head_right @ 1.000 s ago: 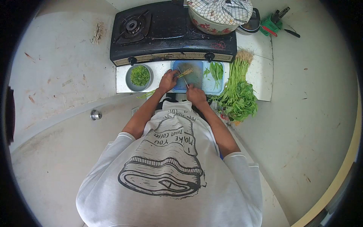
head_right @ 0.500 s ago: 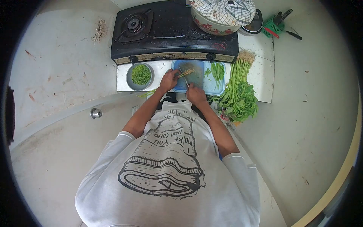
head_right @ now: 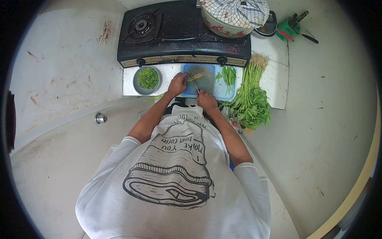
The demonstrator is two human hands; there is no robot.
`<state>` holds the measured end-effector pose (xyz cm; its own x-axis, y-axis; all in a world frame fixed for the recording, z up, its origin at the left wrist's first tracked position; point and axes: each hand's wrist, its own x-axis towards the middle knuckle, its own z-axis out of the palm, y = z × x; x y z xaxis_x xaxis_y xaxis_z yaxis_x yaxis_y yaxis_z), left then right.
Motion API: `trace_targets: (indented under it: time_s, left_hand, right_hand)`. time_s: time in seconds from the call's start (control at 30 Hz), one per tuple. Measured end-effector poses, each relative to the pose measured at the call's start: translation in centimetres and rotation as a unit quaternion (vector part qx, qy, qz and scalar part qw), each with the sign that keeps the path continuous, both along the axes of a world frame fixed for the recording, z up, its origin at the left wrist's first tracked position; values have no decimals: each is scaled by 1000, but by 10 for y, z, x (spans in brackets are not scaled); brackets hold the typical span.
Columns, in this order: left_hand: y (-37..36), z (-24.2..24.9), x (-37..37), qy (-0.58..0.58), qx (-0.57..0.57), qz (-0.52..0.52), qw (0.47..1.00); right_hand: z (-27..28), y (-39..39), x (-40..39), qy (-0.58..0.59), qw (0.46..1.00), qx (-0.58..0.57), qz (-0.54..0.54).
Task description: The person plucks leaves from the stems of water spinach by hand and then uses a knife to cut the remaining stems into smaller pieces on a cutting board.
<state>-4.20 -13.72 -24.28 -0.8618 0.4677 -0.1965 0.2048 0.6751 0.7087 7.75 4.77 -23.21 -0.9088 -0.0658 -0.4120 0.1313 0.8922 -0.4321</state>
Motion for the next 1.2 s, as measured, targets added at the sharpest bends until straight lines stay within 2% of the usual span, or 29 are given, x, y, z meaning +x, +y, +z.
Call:
trace_targets:
  time_s: [0.23, 0.43, 0.73, 0.87, 1.2]
  left_hand:
    - [2, 6, 2, 6, -7, 4, 1000]
    - [0, 4, -2, -9, -14, -4, 1000]
    - [0, 8, 1, 12, -4, -8, 1000]
    - [1, 6, 0, 7, -16, -10, 1000]
    - [1, 10, 2, 16, -3, -8, 1000]
  right_hand:
    - [16, 11, 19, -16, 1000, 2, 14]
    - [-2, 1, 2, -13, 1000, -13, -3]
    - [21, 8, 10, -38, 999, -18, -2]
    - [-3, 2, -1, -18, 1000, 0, -6]
    - [15, 6, 7, -38, 999, -9, -8]
